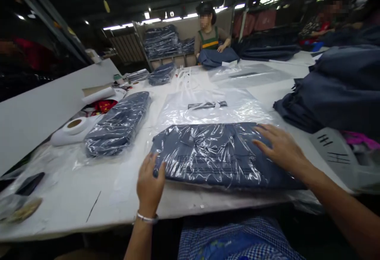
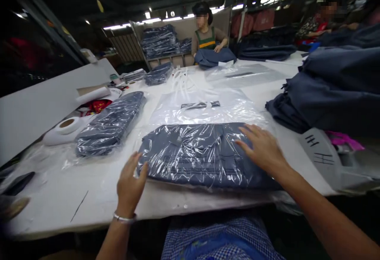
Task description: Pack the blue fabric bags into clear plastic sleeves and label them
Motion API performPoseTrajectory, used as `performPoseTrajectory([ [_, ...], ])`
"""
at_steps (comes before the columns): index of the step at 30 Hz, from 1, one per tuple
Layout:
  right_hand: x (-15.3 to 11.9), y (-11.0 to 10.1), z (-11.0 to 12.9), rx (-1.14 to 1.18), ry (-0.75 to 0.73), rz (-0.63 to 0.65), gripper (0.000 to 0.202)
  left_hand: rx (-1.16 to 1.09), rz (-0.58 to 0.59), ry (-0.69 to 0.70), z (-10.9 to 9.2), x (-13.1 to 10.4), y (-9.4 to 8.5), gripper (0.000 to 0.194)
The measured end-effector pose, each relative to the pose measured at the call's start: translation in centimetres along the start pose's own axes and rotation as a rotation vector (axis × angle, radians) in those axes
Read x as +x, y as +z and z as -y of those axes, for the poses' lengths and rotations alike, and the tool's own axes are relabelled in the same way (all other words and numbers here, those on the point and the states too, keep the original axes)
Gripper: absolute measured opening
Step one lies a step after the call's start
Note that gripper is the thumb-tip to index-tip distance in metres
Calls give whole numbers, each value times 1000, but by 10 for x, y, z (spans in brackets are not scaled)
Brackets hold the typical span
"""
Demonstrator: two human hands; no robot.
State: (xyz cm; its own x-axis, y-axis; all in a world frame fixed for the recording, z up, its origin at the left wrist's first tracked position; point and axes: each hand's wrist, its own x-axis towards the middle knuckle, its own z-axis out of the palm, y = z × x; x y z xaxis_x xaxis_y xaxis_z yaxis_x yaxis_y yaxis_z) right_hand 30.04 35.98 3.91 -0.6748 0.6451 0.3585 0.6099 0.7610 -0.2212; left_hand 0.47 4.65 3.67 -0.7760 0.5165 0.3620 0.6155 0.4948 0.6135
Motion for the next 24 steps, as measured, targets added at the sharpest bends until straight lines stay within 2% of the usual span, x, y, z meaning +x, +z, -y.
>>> performPoseTrajectory([
  [1,-31,-3,-9,-5,124,-24,66,79,-51,-52,21,12,-1,58],
  [2,-58,-3,-17,13,268,-45,73,114,-35,-126,39,20,0,63],
  [4,-97,2,-27,157,538,0,77,80,74,-253,60,26,6,67],
  [6,-112,7,-31,281,686,34,75,31,161,-312,64,21,14,69],
  [9,-100,7,-36,315,705,36,69,48,153,-349,55,1,19,72],
  [13,-75,-10,-40,105,613,-17,62,86,220,-372,47,-27,-2,70],
  [15,-64,-20,-28,-10,450,-113,60,196,144,-298,37,-29,-13,65],
  [17,-48,-24,-7,2,191,-148,56,295,15,-128,16,-19,-13,58],
  [18,-37,-23,4,35,59,-125,56,298,-5,-4,3,-11,-8,56],
  [19,-25,-19,14,54,-55,-74,56,263,35,150,-10,-1,1,54],
  [21,-2,-4,25,36,-209,50,58,242,194,425,-29,20,25,52],
  [22,8,5,26,6,-245,105,59,272,282,530,-34,29,38,52],
  [24,20,25,17,-65,-238,178,58,374,408,646,-32,44,59,52],
])
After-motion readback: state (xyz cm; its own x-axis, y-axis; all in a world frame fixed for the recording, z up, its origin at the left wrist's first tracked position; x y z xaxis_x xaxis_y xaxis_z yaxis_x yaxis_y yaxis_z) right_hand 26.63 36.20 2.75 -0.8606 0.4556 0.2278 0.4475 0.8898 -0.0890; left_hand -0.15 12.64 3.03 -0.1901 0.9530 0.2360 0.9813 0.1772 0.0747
